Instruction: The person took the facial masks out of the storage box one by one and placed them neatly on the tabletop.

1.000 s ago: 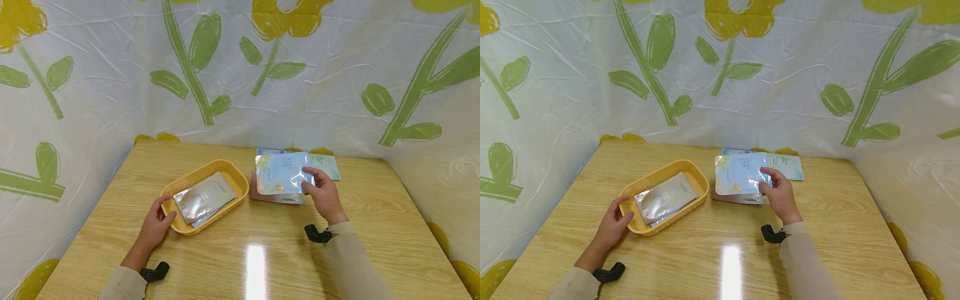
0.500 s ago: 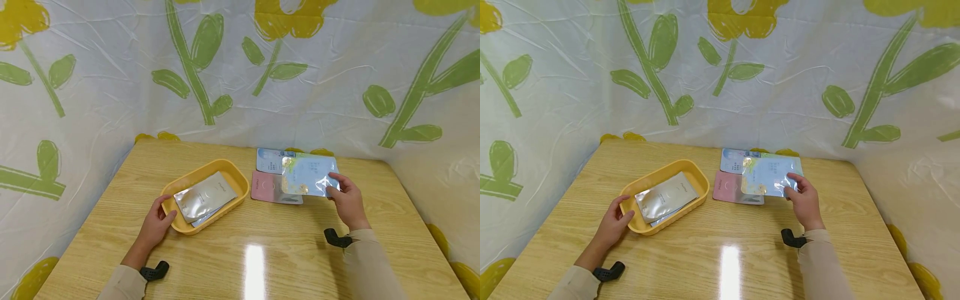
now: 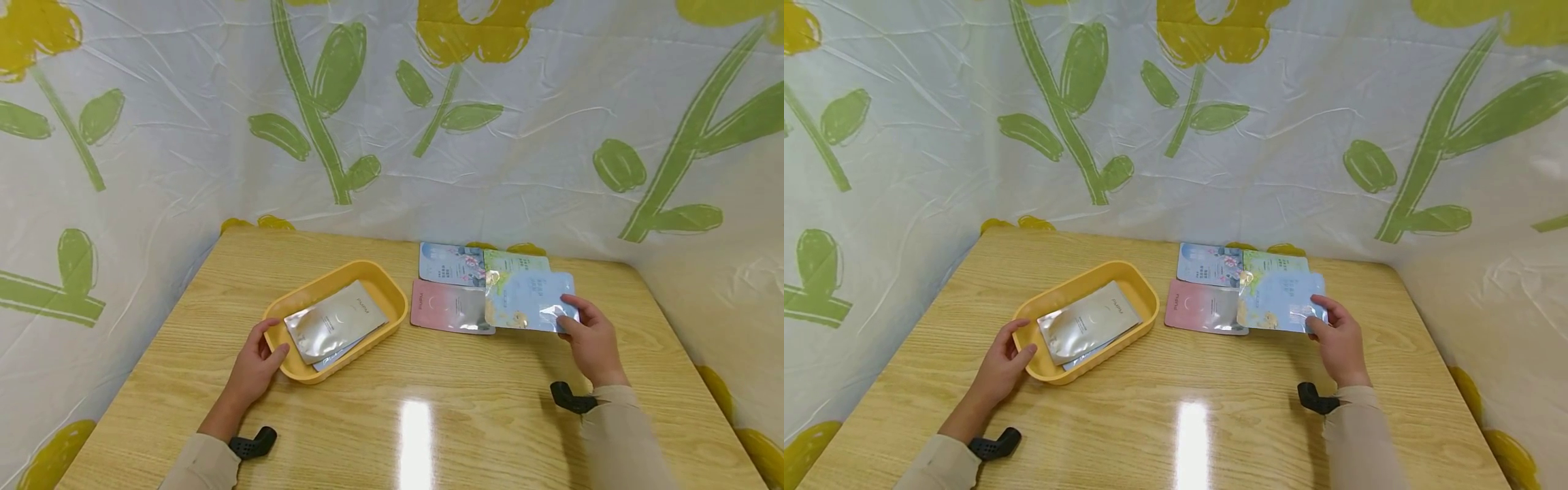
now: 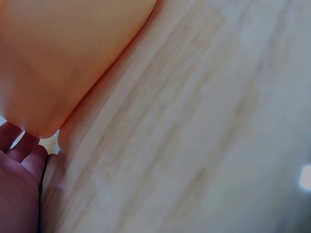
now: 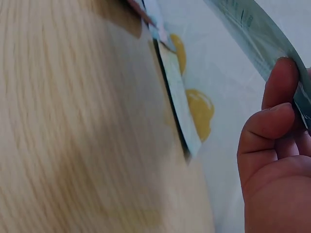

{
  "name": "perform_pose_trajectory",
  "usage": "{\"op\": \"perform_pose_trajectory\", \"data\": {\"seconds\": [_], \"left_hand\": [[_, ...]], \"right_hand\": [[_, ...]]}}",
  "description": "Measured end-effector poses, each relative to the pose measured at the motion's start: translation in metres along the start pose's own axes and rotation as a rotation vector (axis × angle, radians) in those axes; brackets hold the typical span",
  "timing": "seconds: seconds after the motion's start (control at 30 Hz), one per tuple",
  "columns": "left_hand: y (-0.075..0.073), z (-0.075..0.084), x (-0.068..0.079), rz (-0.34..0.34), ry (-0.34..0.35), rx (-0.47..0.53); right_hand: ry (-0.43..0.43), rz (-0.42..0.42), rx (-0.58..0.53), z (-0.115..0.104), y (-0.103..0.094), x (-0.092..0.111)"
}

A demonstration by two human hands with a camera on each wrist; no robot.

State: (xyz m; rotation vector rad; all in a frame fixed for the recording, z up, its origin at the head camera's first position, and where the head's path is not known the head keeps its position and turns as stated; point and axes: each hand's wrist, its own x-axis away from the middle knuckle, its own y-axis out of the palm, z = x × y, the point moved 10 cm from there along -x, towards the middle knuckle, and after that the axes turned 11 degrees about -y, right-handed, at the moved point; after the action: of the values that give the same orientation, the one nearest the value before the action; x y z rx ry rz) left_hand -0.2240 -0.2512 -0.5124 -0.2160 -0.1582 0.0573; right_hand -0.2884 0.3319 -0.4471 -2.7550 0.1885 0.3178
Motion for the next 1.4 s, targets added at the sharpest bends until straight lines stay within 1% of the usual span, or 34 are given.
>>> {"op": "perform_pose_trajectory", "data": {"seconds": [0.07, 0.2, 0.3, 0.5, 0.63, 0.7, 0.87, 0.97, 1.03, 1.23, 1.4], "left_hand": [[0.0, 0.0, 0.0, 0.001, -0.002, -0.004], [0.0, 0.002, 0.0, 0.0, 0.007, -0.012], [0.0, 0.003, 0.001, -0.003, 0.015, -0.014], [0.001, 0.004, 0.002, -0.009, 0.018, -0.004], [0.001, 0.004, 0.002, -0.01, 0.017, -0.001], [0.001, 0.004, 0.002, -0.009, 0.015, -0.003], [0.0, 0.004, 0.002, -0.004, 0.015, -0.011], [0.0, 0.004, 0.002, -0.003, 0.016, -0.012], [0.0, 0.003, 0.002, -0.002, 0.013, -0.014], [0.0, 0.002, 0.002, 0.001, 0.003, -0.02], [0.0, 0.003, 0.001, 0.003, 0.008, -0.021]], "right_hand": [[0.019, 0.004, -0.008, 0.005, -0.005, 0.001], [0.047, 0.02, -0.08, 0.015, -0.014, 0.004], [0.051, 0.029, -0.112, 0.02, -0.019, 0.005], [0.054, 0.011, -0.095, 0.031, -0.021, 0.008], [0.074, 0.008, -0.097, 0.04, -0.02, 0.009], [0.084, 0.002, -0.053, 0.043, -0.019, 0.009], [0.087, -0.059, 0.171, 0.047, -0.013, 0.009], [0.095, -0.091, 0.25, 0.048, -0.01, 0.009], [0.103, -0.108, 0.279, 0.049, -0.008, 0.009], [0.118, -0.185, 0.316, 0.048, 0.0, 0.006], [0.118, -0.24, 0.39, 0.044, 0.005, 0.003]]}}
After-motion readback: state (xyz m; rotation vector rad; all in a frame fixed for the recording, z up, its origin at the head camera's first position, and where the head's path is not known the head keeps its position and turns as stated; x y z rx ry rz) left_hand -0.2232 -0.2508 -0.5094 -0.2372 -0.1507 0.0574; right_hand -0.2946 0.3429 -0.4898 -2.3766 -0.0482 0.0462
